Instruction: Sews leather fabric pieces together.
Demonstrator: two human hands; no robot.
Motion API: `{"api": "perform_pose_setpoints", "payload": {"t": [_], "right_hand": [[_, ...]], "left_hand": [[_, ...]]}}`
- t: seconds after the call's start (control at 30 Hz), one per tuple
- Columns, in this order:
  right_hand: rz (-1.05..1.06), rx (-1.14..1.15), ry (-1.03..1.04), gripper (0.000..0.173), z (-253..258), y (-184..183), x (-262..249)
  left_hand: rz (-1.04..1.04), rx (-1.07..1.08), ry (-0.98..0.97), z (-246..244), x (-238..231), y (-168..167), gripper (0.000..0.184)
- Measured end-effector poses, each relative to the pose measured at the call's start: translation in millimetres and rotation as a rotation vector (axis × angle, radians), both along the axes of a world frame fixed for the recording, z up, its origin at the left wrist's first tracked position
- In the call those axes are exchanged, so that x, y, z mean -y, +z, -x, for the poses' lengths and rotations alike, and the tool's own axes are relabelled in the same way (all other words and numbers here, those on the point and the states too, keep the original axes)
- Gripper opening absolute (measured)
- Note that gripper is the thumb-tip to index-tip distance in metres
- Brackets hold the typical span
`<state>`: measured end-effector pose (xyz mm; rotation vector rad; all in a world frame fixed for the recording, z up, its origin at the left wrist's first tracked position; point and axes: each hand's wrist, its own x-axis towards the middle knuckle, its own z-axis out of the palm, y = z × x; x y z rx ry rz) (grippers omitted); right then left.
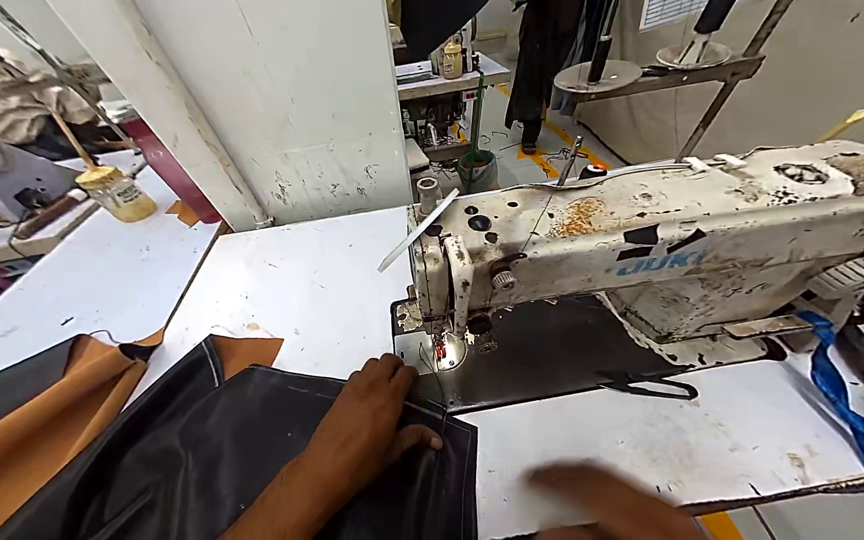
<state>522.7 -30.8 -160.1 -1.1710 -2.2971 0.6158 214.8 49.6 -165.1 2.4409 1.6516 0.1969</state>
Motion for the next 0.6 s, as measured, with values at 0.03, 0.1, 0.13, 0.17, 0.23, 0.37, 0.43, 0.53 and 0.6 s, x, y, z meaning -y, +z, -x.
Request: {"api": "perform_pose_setpoints", "payload": {"t": [0.03, 0.1, 0.13, 0.17, 0.23, 0.37, 0.43, 0.53, 0.6], "right_hand": [[-0.105, 0.055, -0.149, 0.036, -30.1, -5.3, -22.3], [-0.234, 0.204, -0.336, 0.037, -85.9, -24.7, -64.6], [-0.245, 0.226, -0.373, 0.039, -106.8, -35.4, -79.6], [-0.245, 0.223, -0.395, 0.04, -121.2, -45.7, -89.3], [-0.237, 0.206, -0.415, 0.041, -131.1, -58.5, -96.1], [-0.216, 0.146, -0.393, 0.043, -101.2, -53.7, -81.9], [-0.154, 0.052, -0.322, 0.038, -70.3, -43.6, -65.5], [0.032, -0.116, -0.114, 0.033, -21.6, -29.4, -42.3], [0.161, -0.203, -0.065, 0.036, 4.9, -23.3, -31.6]], "left_hand": [[0.059, -0.038, 0.007, -3.1, -5.2, 5.4, 0.074], [0.228, -0.074, -0.024, -8.7, -14.8, 17.8, 0.065], [0.306, -0.072, -0.048, -11.4, -19.9, 22.6, 0.059], [0.361, -0.064, -0.067, -13.8, -24.1, 25.8, 0.054], [0.443, -0.039, -0.08, -18.5, -29.1, 29.1, 0.048], [0.502, 0.061, -0.005, -28.1, -29.6, 24.8, 0.047], [0.487, 0.152, 0.023, -26.9, -29.1, 19.7, 0.044], [0.485, 0.268, 0.047, -25.5, -26.6, 16.0, 0.032], [0.463, 0.331, 0.054, -26.5, -25.4, 13.3, 0.026]]}}
